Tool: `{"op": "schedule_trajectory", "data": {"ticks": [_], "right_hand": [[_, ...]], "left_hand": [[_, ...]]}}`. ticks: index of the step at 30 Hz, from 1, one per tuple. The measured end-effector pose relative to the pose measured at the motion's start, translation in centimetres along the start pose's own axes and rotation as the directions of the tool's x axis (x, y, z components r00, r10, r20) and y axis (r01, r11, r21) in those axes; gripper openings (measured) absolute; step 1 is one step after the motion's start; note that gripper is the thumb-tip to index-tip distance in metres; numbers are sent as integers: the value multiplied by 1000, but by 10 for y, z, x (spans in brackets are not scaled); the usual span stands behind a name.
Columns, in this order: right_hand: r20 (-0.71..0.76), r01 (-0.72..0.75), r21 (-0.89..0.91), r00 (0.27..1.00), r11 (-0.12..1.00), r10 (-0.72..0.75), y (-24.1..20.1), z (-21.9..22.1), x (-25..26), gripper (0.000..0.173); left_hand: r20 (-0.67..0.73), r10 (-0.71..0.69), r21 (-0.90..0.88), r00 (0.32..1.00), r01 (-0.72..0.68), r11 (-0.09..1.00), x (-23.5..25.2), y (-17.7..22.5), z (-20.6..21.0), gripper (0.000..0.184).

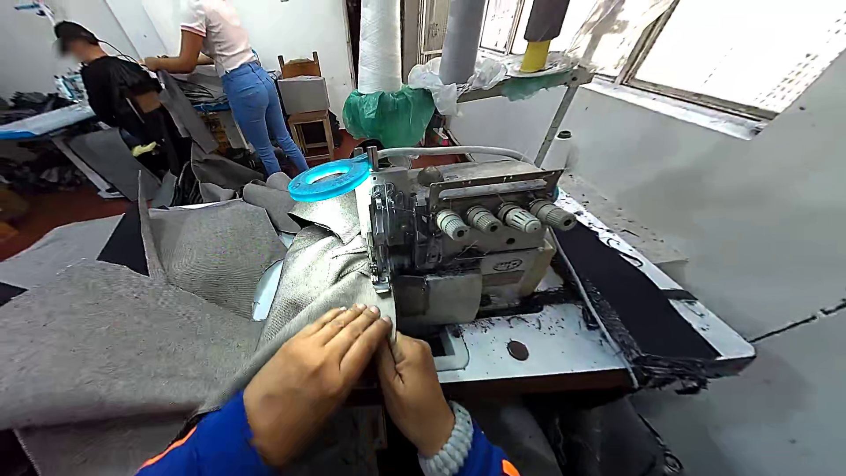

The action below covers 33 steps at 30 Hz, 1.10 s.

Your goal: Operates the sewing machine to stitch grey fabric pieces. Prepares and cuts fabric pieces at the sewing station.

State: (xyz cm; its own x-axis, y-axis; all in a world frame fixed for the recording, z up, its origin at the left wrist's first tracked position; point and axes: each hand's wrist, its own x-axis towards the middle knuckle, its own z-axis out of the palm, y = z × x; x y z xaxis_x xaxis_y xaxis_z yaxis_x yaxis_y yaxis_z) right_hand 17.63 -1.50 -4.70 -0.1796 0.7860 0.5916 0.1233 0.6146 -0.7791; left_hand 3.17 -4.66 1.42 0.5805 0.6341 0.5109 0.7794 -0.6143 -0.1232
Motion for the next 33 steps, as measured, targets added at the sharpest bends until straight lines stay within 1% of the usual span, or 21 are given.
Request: {"op": "schedule_trajectory", "data": {"ticks": [2, 5, 7, 8, 9, 10, 12, 13, 15, 17, 20, 22, 24, 25, 26, 27, 28, 30, 31, 32, 33], "right_hand": [[1, 7, -27, 1000, 1000, -7, 2, 2, 5, 33], [9, 86, -70, 996, 994, -86, 4, 4, 3, 32], [19, 132, -102, 991, 986, -131, 10, 6, -7, 33], [21, 143, -121, 990, 982, -142, 14, 6, -13, 33], [13, 155, -158, 988, 975, -155, 18, 5, -16, 34], [-3, 167, -211, 985, 963, -171, 23, 2, -19, 35], [-17, 156, -302, 985, 940, -169, 38, -10, -22, 34], [-28, 141, -329, 987, 934, -159, 47, -17, -23, 34], [-44, 131, -349, 987, 928, -156, 57, -26, -22, 33], [-11, 146, -373, 987, 916, -162, 59, -27, -25, 34], [36, 184, -478, 981, 859, -190, 61, -23, -32, 32], [74, 152, -501, 988, 852, -133, 56, -24, -37, 27], [105, 93, -468, 993, 879, -49, 49, -28, -38, 22], [114, 73, -452, 993, 889, -24, 47, -31, -37, 20], [119, 69, -444, 993, 893, -17, 47, -32, -36, 19], [125, 74, -441, 992, 895, -20, 47, -33, -35, 19], [131, 82, -440, 991, 894, -27, 49, -32, -34, 19], [148, 110, -469, 988, 876, -44, 51, -31, -36, 19], [159, 123, -482, 986, 867, -52, 53, -30, -37, 19], [163, 133, -490, 985, 862, -59, 54, -29, -38, 19], [156, 134, -490, 986, 861, -64, 54, -28, -38, 19]], "left_hand": [[4, 6, -38, 1000, -6, 999, 3, -13, 1, 32], [0, 56, -28, 998, -56, 998, 4, -30, 8, 30], [-15, 82, 36, 997, -81, 996, 2, -33, 13, 27], [-17, 66, 92, 998, -64, 994, 0, -29, 14, 25], [-20, 12, 158, 1000, -9, 987, -4, -21, 16, 25], [-25, -79, 221, 997, 83, 972, -11, -9, 17, 28], [-73, -274, 279, 959, 284, 918, -32, 3, 25, 44], [-123, -330, 281, 936, 351, 893, -43, -5, 30, 54], [-206, -385, 287, 900, 432, 855, -55, -49, 42, 67], [-198, -453, 249, 869, 491, 835, -43, -106, 48, 74], [-183, -459, 265, 869, 494, 828, 7, -178, 66, 68], [-191, -494, 282, 848, 530, 800, 40, -199, 80, 69], [-200, -583, 207, 788, 615, 761, 57, -192, 89, 63], [-178, -638, 186, 749, 662, 726, 55, -184, 89, 62], [-113, -703, 173, 703, 710, 682, 46, -172, 84, 64], [-35, -753, 187, 657, 745, 641, 30, -158, 72, 69], [22, -781, 225, 624, 758, 612, 8, -141, 57, 72], [134, -831, 318, 539, 771, 551, -43, -96, 19, 83], [138, -845, 372, 517, 763, 528, -70, -74, 3, 84], [104, -842, 430, 530, 739, 519, -95, -57, -12, 81], [51, -825, 474, 563, 713, 516, -115, -46, -23, 75]]}}
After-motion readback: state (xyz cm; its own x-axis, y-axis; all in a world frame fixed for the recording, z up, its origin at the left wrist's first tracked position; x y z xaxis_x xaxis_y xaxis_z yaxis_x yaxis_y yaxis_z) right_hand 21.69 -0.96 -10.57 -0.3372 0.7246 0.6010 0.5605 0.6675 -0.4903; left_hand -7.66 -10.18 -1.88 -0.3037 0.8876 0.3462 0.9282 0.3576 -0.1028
